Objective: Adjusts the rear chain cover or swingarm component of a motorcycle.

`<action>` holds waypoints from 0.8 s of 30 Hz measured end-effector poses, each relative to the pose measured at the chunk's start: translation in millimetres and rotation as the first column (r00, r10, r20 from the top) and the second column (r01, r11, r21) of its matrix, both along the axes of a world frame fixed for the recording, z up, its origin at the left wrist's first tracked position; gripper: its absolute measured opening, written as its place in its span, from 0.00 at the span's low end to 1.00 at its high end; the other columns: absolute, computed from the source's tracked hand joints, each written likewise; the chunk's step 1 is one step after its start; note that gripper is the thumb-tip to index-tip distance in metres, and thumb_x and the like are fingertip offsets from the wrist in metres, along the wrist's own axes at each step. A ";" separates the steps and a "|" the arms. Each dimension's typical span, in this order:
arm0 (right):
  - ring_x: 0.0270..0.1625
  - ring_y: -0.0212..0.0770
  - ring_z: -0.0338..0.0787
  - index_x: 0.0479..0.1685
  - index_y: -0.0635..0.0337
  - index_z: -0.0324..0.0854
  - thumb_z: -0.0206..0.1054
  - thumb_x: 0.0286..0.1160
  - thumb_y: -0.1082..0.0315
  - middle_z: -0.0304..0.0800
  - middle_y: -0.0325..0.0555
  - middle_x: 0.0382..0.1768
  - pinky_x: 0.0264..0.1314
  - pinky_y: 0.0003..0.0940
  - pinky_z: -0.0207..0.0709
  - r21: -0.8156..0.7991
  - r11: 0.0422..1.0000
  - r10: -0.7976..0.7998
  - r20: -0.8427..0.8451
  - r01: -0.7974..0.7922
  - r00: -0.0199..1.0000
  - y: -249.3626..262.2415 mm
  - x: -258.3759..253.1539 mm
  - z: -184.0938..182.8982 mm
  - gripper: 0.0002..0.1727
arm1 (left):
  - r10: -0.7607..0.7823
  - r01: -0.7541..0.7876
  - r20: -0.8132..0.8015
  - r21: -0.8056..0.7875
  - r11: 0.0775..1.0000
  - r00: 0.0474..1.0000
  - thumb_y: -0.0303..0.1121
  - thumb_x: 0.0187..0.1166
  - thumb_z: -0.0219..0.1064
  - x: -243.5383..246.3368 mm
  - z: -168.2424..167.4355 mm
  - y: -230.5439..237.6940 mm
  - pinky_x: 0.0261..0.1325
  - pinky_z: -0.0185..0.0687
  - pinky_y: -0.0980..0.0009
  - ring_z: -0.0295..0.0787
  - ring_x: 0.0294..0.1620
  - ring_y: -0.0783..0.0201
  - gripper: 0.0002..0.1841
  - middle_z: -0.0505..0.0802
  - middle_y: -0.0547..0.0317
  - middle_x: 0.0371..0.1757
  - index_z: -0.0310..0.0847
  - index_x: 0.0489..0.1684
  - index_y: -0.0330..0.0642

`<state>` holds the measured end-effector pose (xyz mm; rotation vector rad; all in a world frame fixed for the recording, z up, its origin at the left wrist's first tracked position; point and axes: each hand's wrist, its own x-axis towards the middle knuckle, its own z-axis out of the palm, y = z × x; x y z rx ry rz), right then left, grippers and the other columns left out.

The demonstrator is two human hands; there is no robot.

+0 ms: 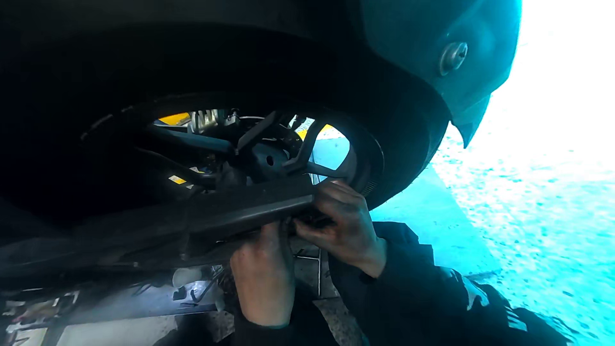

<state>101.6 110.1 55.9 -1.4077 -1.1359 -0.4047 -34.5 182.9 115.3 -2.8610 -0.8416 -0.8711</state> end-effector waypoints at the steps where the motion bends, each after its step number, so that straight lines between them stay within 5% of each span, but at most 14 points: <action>1: 0.44 0.39 0.90 0.37 0.58 0.91 0.79 0.61 0.63 0.92 0.43 0.36 0.53 0.35 0.82 -0.001 1.000 0.003 -0.003 -0.003 1.000 0.0 -0.4 0.7 0.10 | 0.006 -0.007 0.004 0.014 1.000 1.000 0.40 0.86 0.61 0.5 -0.1 -1.1 0.20 0.78 0.54 0.85 0.18 0.54 0.13 0.85 0.57 0.16 0.88 0.41 0.42; 7: 0.47 0.35 0.90 0.38 0.57 0.91 0.80 0.61 0.64 0.93 0.41 0.39 0.56 0.34 0.83 0.014 1.000 0.010 -0.070 -0.009 0.997 -0.8 -4.5 -0.4 0.10 | 0.009 -0.010 0.069 0.011 1.000 0.998 0.40 0.85 0.63 2.6 -3.3 -1.7 0.21 0.80 0.54 0.88 0.20 0.53 0.12 0.87 0.56 0.18 0.87 0.44 0.42; 10: 0.53 0.31 0.89 0.50 0.57 0.89 0.78 0.69 0.61 0.92 0.38 0.48 0.61 0.33 0.84 -0.041 0.982 0.171 -0.222 -0.185 0.960 -10.4 3.8 0.4 0.15 | -0.100 0.110 0.095 -0.105 0.988 0.990 0.44 0.85 0.64 -1.9 -1.7 12.5 0.24 0.83 0.60 0.86 0.21 0.64 0.12 0.89 0.63 0.22 0.88 0.46 0.46; 13: 0.55 0.23 0.89 0.62 0.57 0.86 0.63 0.83 0.66 0.92 0.35 0.54 0.61 0.24 0.85 -0.061 0.875 0.392 -0.494 -0.481 0.776 -13.8 19.6 17.2 0.15 | -0.126 0.142 0.108 -0.163 0.976 0.986 0.44 0.84 0.65 -5.0 -0.9 17.4 0.26 0.85 0.62 0.86 0.23 0.68 0.12 0.90 0.65 0.25 0.89 0.45 0.47; 19: 0.41 0.20 0.88 0.44 0.59 0.89 0.62 0.85 0.72 0.92 0.33 0.37 0.49 0.19 0.83 0.033 0.603 0.594 -0.686 -0.797 0.420 2.9 44.3 29.1 0.09 | -0.102 0.115 0.127 -0.099 0.988 0.987 0.42 0.83 0.66 -3.4 -3.8 11.0 0.23 0.83 0.62 0.85 0.19 0.65 0.13 0.88 0.62 0.21 0.87 0.50 0.42; 24: 0.39 0.23 0.88 0.42 0.60 0.90 0.62 0.84 0.74 0.92 0.35 0.35 0.47 0.20 0.84 0.060 0.643 0.567 -0.707 -0.763 0.422 0.7 39.7 34.2 0.10 | -0.078 0.090 0.110 -0.104 0.991 0.991 0.43 0.83 0.66 -3.5 -1.9 10.1 0.22 0.83 0.63 0.84 0.17 0.66 0.14 0.87 0.64 0.19 0.86 0.48 0.42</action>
